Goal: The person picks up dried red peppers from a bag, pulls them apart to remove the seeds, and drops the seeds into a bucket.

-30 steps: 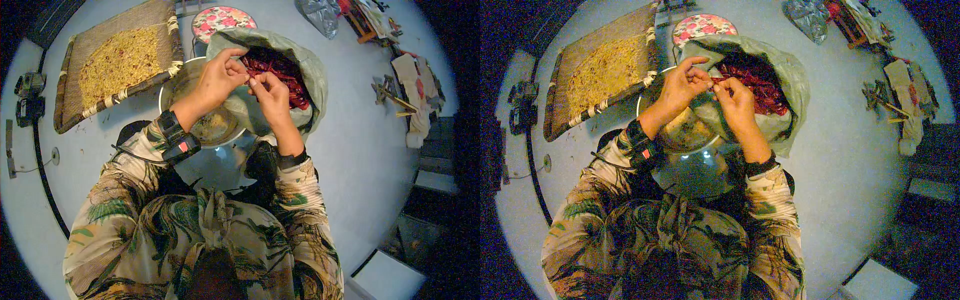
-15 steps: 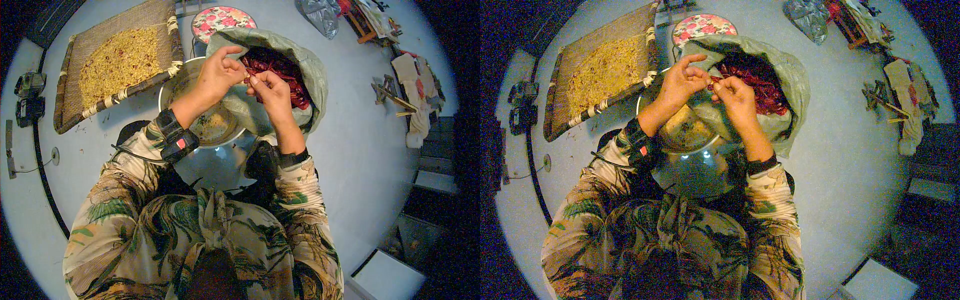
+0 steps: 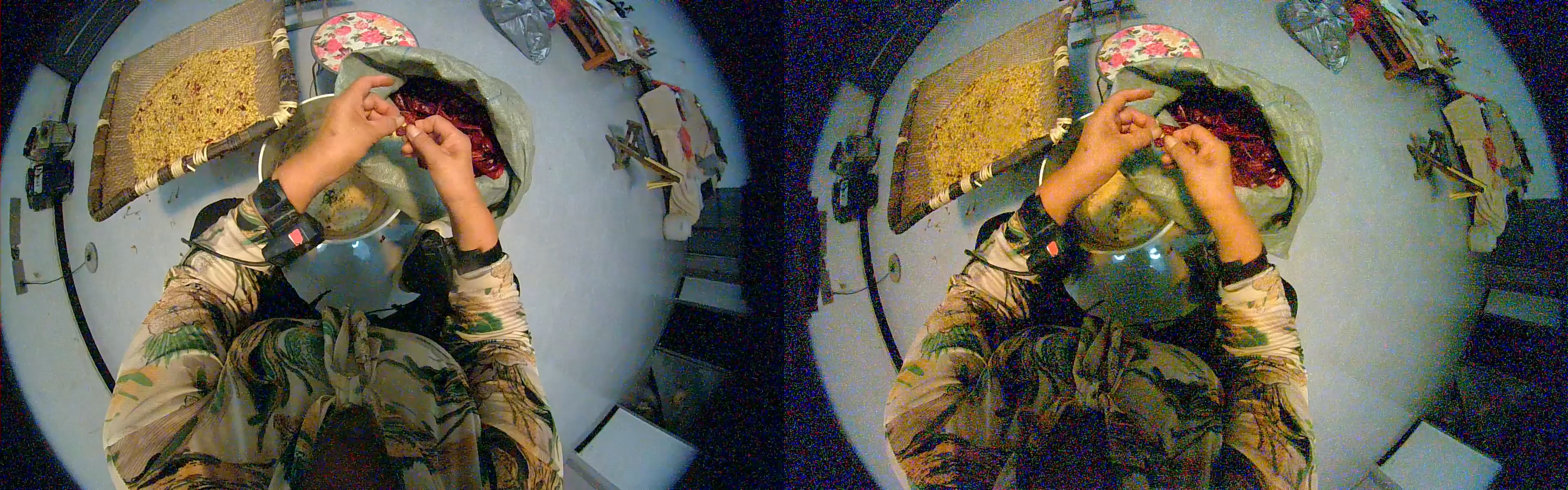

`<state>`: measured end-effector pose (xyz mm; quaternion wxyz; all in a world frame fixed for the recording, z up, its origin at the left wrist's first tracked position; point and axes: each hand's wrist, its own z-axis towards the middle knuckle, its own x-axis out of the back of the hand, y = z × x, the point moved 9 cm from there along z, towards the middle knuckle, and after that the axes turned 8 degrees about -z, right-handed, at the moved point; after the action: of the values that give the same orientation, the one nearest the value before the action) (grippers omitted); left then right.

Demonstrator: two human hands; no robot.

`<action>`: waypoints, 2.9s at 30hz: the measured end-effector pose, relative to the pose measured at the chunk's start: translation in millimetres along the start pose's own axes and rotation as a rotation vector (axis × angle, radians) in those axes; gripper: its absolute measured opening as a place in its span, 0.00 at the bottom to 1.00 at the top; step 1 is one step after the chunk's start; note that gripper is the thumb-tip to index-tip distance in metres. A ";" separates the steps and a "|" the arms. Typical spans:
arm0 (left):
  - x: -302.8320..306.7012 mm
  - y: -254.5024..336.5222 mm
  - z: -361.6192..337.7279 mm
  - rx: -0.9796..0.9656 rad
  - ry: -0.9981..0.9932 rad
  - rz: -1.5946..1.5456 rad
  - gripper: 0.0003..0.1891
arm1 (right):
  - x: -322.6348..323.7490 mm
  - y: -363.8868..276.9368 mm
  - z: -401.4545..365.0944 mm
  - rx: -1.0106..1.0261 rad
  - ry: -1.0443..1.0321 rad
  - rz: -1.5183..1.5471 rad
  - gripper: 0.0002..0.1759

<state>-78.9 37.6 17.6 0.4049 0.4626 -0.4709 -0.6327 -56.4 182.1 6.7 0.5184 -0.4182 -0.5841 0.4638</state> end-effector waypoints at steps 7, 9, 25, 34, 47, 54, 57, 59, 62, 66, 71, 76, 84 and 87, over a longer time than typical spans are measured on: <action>-7.3 22.7 -5.5 -0.085 -0.038 0.316 0.31 | -3.1 -4.6 -3.2 0.049 0.000 -0.048 0.07; -7.1 20.4 -5.5 -0.080 -0.036 0.284 0.32 | -3.7 -5.8 -3.9 0.033 -0.001 -0.061 0.07; -0.5 -0.5 6.2 0.051 -0.082 -0.177 0.32 | -6.9 -4.1 -2.1 -0.045 -0.073 0.190 0.09; -3.2 0.1 4.1 0.119 -0.078 -0.293 0.31 | -10.3 -2.9 -1.6 -0.035 -0.127 0.358 0.07; -9.0 -6.6 -0.3 0.309 -0.069 -0.513 0.31 | -10.9 -3.9 -1.2 -0.041 -0.179 0.514 0.07; 1.0 3.4 5.0 0.115 -0.073 -0.241 0.31 | -7.2 -2.3 0.6 -0.031 -0.118 0.415 0.09; 3.3 7.6 3.7 0.037 -0.004 -0.148 0.32 | -5.3 1.0 3.0 -0.011 -0.079 0.352 0.09; 1.5 11.1 1.0 0.032 0.012 -0.102 0.33 | -3.9 0.3 3.2 0.006 -0.049 0.298 0.08; 1.3 7.3 1.6 0.028 -0.011 -0.006 0.35 | -0.1 -7.9 -0.2 0.056 0.011 0.114 0.07; 4.5 12.0 1.0 -0.039 0.021 0.193 0.35 | 0.7 -11.8 -0.9 0.122 0.077 -0.073 0.06; -0.4 23.3 -4.1 -0.114 0.041 0.338 0.33 | 1.1 -8.2 1.1 0.187 0.117 -0.102 0.06; -0.9 21.0 -3.8 -0.085 0.023 0.321 0.33 | 0.5 -15.4 -3.2 0.205 0.115 -0.170 0.05; 2.9 10.0 -0.6 -0.027 -0.012 0.115 0.35 | -4.2 -11.3 -3.2 0.190 0.073 -0.081 0.05; 4.1 8.0 1.0 0.008 -0.009 0.055 0.35 | -4.9 -12.1 -3.9 0.104 0.045 -0.049 0.06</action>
<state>-80.3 32.1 24.7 0.4182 0.4483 -0.4880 -0.6213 -52.1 175.0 17.5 0.5638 -0.3865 -0.5574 0.4712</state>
